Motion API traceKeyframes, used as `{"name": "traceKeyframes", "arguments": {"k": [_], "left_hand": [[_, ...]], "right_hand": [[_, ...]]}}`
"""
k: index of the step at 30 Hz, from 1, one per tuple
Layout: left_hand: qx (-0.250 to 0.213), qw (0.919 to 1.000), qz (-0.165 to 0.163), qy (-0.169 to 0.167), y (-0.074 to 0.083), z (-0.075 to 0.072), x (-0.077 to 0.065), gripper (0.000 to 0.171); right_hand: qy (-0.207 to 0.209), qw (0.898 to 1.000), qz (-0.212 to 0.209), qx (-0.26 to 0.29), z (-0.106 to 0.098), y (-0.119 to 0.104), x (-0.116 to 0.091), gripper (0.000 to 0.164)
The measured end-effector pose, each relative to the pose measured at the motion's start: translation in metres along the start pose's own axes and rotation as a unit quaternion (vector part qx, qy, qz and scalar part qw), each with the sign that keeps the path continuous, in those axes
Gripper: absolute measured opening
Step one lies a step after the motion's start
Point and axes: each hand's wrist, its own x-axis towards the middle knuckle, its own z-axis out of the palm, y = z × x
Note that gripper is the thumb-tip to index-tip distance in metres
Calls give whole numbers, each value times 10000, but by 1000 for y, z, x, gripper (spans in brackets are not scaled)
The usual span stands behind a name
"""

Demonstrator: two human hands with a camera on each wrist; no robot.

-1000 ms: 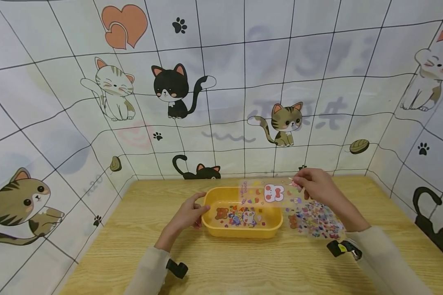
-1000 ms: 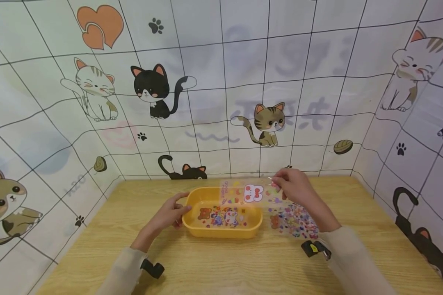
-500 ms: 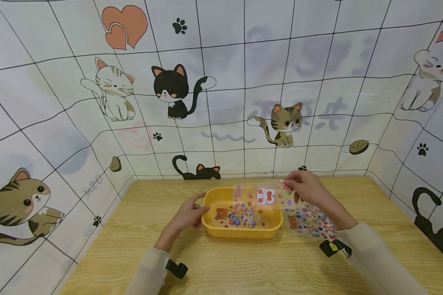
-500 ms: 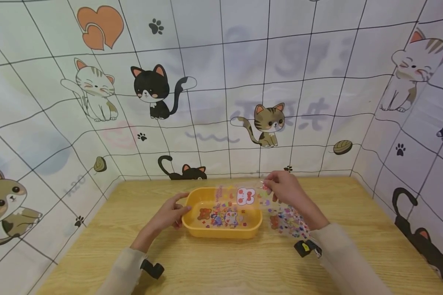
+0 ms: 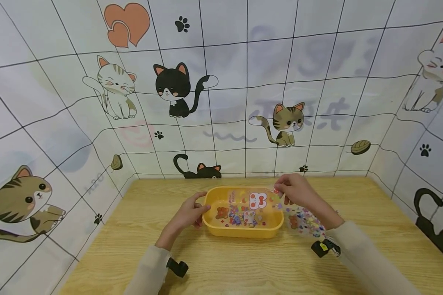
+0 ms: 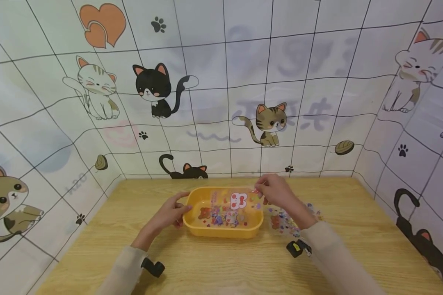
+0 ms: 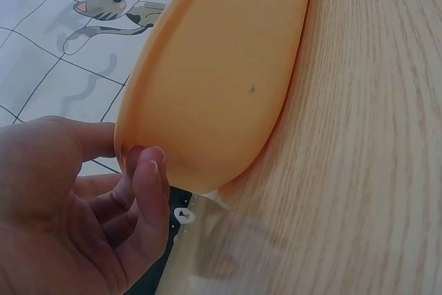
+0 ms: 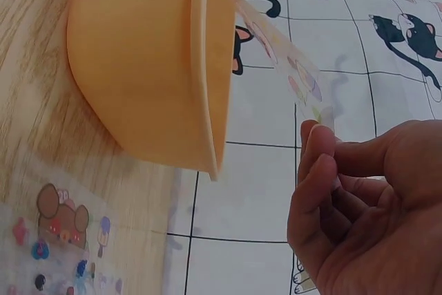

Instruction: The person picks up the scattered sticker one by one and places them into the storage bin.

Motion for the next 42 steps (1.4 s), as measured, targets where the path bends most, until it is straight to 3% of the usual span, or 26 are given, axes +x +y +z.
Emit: {"name": "traceKeyframes", "arguments": {"k": [7, 26, 42], "left_hand": [[7, 10000, -10, 10, -1, -1, 1, 61], [32, 10000, 0, 32, -1, -1, 1, 61], [34, 10000, 31, -28, -2, -2, 2, 60]], "right_hand": [[-92, 9999, 61, 86, 11, -5, 4, 23], [-457, 9984, 133, -305, 32, -25, 24, 21], [-1253, 9897, 200, -655, 40, -40, 38, 18]]}}
